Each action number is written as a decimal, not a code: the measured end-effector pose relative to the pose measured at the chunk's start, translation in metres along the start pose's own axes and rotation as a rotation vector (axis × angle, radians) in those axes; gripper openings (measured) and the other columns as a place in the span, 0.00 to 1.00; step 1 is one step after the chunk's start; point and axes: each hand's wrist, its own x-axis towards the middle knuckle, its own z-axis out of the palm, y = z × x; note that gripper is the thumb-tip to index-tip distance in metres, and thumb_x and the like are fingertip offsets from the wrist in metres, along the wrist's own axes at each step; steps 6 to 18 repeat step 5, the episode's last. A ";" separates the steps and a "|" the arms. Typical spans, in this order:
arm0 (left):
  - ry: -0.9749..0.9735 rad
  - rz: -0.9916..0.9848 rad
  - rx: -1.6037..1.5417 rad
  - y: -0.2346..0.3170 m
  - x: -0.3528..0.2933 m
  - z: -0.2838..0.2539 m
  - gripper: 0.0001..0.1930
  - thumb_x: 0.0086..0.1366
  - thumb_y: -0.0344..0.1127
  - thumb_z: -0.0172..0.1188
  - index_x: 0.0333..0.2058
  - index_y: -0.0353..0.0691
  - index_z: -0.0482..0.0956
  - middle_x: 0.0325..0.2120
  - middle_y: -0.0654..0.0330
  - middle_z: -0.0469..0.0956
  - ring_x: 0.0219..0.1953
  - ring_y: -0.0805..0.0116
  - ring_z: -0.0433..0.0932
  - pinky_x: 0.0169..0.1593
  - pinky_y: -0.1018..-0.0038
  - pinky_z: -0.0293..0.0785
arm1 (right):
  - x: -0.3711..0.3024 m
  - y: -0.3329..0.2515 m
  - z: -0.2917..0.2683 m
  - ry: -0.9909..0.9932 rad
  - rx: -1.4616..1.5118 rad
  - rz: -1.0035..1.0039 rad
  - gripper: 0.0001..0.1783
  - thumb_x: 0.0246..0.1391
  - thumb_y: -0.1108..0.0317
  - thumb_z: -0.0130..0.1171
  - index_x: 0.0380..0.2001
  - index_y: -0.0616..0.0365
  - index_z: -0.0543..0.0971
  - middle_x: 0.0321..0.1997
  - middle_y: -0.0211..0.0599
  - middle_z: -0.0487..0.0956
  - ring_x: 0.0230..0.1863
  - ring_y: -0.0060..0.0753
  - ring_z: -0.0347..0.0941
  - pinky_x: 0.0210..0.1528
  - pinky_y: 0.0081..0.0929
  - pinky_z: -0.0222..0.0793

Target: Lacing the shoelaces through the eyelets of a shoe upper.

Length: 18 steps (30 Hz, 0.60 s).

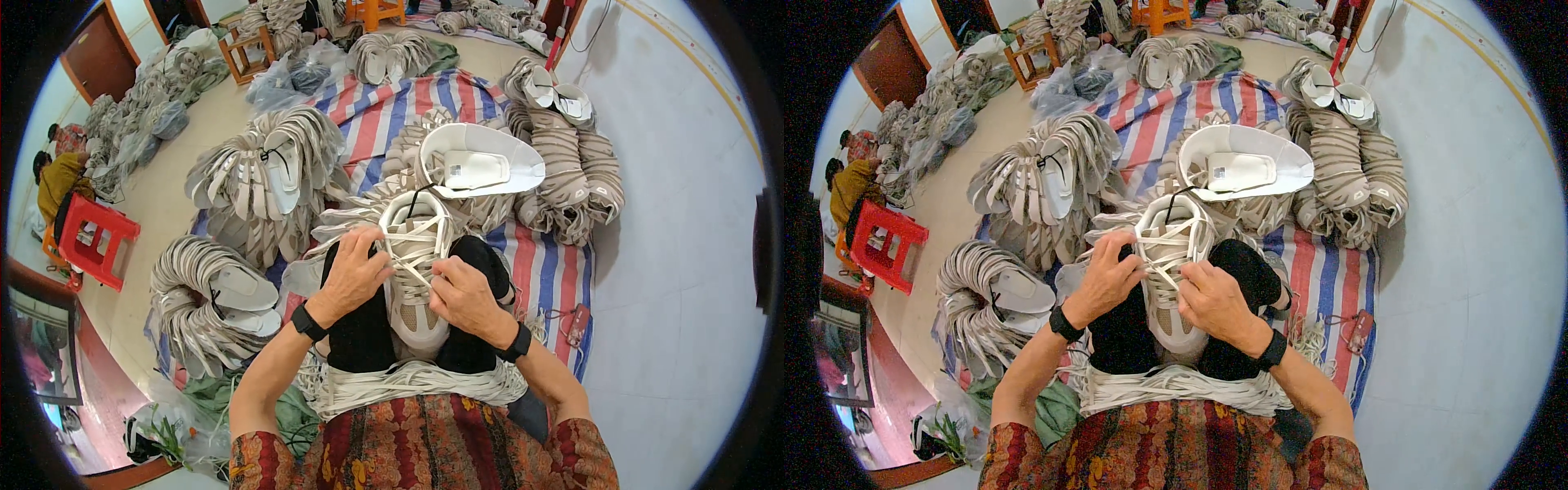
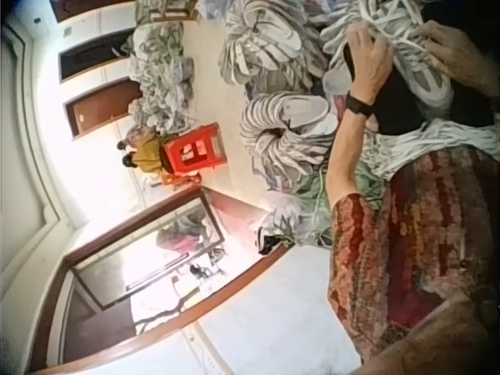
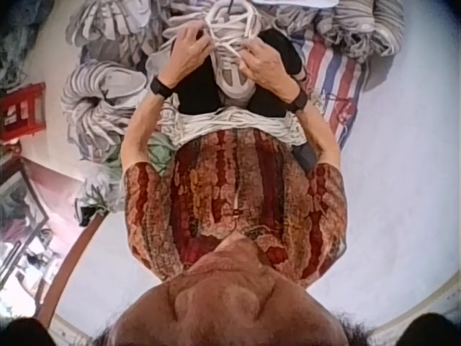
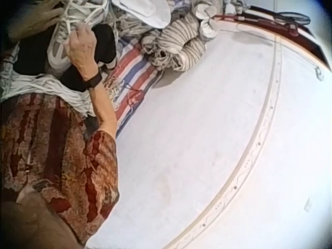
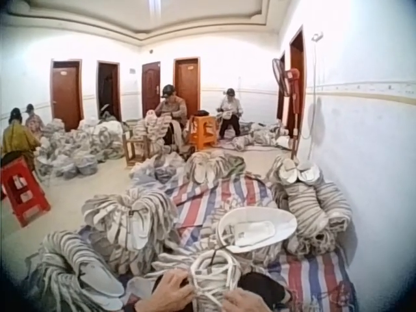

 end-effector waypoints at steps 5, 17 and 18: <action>-0.014 0.099 0.071 0.022 -0.020 0.013 0.08 0.46 0.30 0.60 0.26 0.40 0.70 0.42 0.55 0.63 0.48 0.53 0.62 0.52 0.54 0.57 | 0.003 0.018 0.002 -0.095 0.120 0.000 0.08 0.37 0.71 0.57 0.24 0.60 0.71 0.36 0.41 0.69 0.35 0.42 0.68 0.38 0.32 0.66; -0.014 0.099 0.071 0.022 -0.020 0.013 0.08 0.46 0.30 0.60 0.26 0.40 0.70 0.42 0.55 0.63 0.48 0.53 0.62 0.52 0.54 0.57 | 0.003 0.018 0.002 -0.095 0.120 0.000 0.08 0.37 0.71 0.57 0.24 0.60 0.71 0.36 0.41 0.69 0.35 0.42 0.68 0.38 0.32 0.66; -0.014 0.099 0.071 0.022 -0.020 0.013 0.08 0.46 0.30 0.60 0.26 0.40 0.70 0.42 0.55 0.63 0.48 0.53 0.62 0.52 0.54 0.57 | 0.003 0.018 0.002 -0.095 0.120 0.000 0.08 0.37 0.71 0.57 0.24 0.60 0.71 0.36 0.41 0.69 0.35 0.42 0.68 0.38 0.32 0.66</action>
